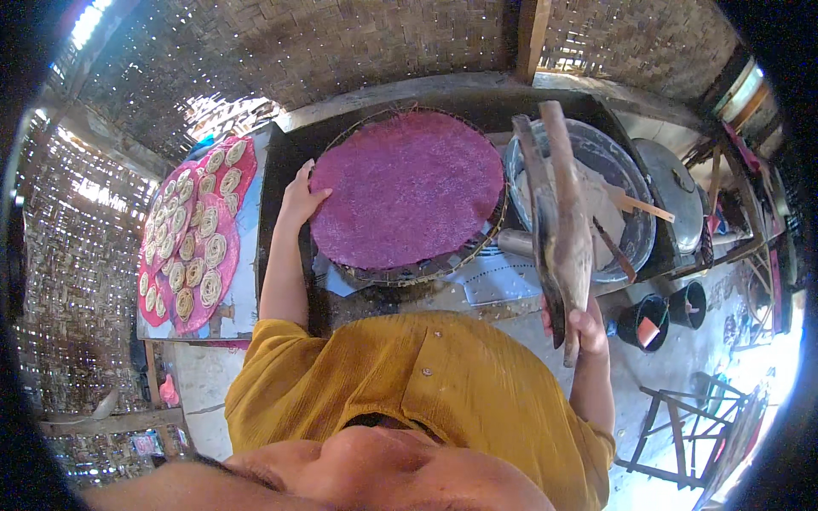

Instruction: The person prepares dough spirals by piping a dough mixture onto several circular mats using a handheld tool.

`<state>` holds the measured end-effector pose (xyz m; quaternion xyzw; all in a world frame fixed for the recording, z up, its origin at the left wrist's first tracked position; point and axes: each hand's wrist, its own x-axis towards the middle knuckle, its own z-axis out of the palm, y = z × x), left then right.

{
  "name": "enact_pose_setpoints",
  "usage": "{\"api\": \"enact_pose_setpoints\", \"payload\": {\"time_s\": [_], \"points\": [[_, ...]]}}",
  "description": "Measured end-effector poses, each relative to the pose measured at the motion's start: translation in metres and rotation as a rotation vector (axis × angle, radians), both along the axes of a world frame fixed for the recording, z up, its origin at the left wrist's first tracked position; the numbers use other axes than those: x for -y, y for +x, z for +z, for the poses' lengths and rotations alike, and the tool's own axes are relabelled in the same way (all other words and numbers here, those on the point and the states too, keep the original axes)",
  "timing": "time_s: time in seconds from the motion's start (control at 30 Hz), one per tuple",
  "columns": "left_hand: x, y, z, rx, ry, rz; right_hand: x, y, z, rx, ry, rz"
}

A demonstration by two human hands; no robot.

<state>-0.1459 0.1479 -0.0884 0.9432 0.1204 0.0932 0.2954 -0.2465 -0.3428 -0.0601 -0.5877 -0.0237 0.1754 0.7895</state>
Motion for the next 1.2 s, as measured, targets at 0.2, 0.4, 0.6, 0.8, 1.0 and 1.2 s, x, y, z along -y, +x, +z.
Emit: {"api": "enact_pose_setpoints", "payload": {"time_s": [0.2, 0.4, 0.6, 0.8, 1.0, 1.2], "points": [[0.029, -0.004, 0.031, 0.035, 0.273, 0.105, -0.026, 0.019, 0.026, 0.093, -0.018, 0.207], [0.125, 0.046, 0.096, -0.013, -1.987, -0.856, -0.064, 0.059, 0.033, -0.102, 0.053, 0.630], [0.137, 0.089, 0.090, 0.317, -2.158, -1.196, -0.069, 0.078, 0.063, -0.180, -0.111, 0.546], [0.133, 0.108, 0.045, 0.380, -2.242, -0.756, -0.074, 0.118, 0.054, -0.201, -0.519, 0.602], [0.122, 0.101, 0.038, 0.411, -2.210, -0.668, -0.087, 0.111, 0.059, -0.109, -0.600, 0.647], [0.137, 0.089, 0.063, 0.490, -2.233, -0.755, -0.071, 0.103, 0.101, 0.059, -0.813, 0.491]]}}
